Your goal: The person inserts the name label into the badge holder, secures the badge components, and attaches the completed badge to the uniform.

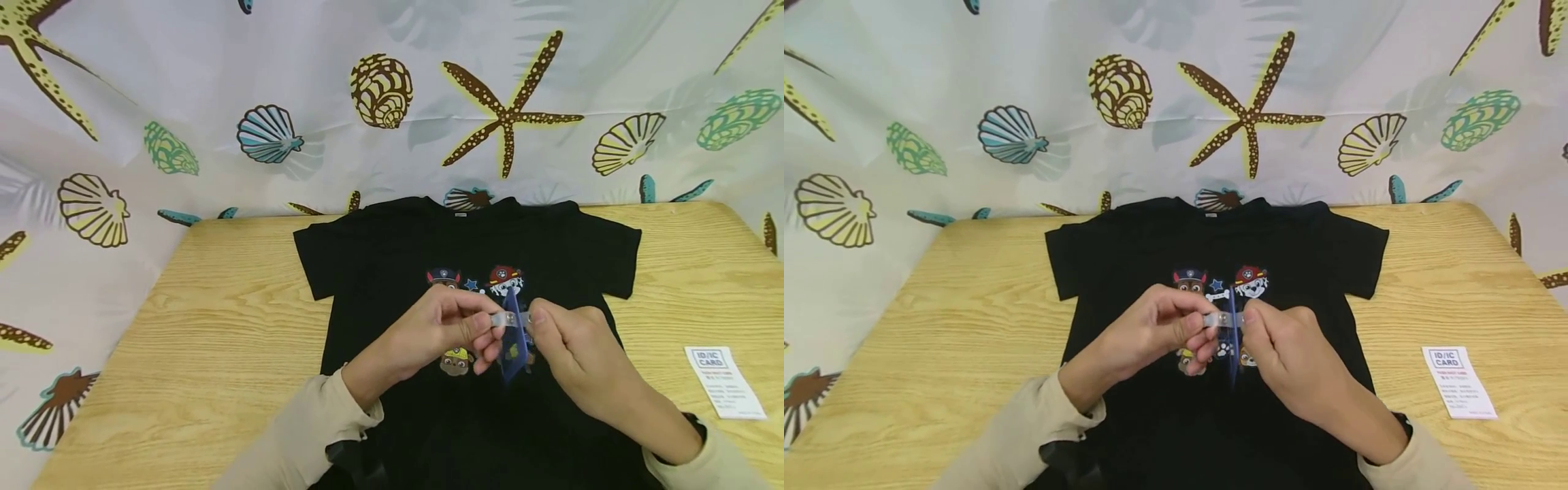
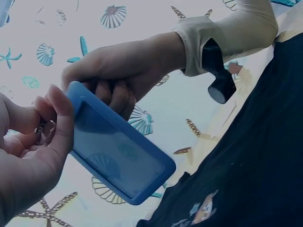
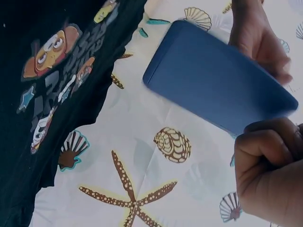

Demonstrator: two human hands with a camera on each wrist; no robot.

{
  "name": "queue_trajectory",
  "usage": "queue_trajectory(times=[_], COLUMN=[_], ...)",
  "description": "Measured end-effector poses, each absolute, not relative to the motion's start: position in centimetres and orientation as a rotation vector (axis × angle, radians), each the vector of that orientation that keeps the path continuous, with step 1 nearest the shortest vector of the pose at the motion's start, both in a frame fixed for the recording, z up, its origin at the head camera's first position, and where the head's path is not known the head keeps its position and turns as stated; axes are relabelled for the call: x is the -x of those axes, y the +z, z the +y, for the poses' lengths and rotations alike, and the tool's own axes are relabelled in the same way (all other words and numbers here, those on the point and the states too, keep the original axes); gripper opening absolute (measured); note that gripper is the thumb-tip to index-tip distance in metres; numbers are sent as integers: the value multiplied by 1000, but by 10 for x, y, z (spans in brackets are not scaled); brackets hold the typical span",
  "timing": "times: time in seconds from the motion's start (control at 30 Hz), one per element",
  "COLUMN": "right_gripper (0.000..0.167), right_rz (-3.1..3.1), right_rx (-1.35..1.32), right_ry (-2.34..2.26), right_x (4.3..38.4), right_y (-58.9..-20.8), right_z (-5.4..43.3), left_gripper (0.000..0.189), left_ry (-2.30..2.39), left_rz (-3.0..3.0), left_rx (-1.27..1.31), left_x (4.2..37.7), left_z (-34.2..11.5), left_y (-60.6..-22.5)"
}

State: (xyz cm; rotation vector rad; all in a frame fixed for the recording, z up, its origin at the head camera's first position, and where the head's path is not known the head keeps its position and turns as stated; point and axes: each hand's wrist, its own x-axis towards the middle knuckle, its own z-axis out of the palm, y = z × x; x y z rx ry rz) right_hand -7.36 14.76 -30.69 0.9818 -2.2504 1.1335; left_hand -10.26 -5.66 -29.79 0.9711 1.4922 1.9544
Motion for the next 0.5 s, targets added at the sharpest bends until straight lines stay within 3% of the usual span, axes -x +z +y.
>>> queue_trajectory(times=[0.5], right_gripper=[38], right_rz=[-2325], right_rx=[-1028], right_ry=[1526], right_x=[81], right_y=[-303], right_z=[154], left_gripper=[21], left_ry=[1648], left_rz=[1896], left_rx=[-700], left_x=[111], left_z=[-73], left_y=[-275])
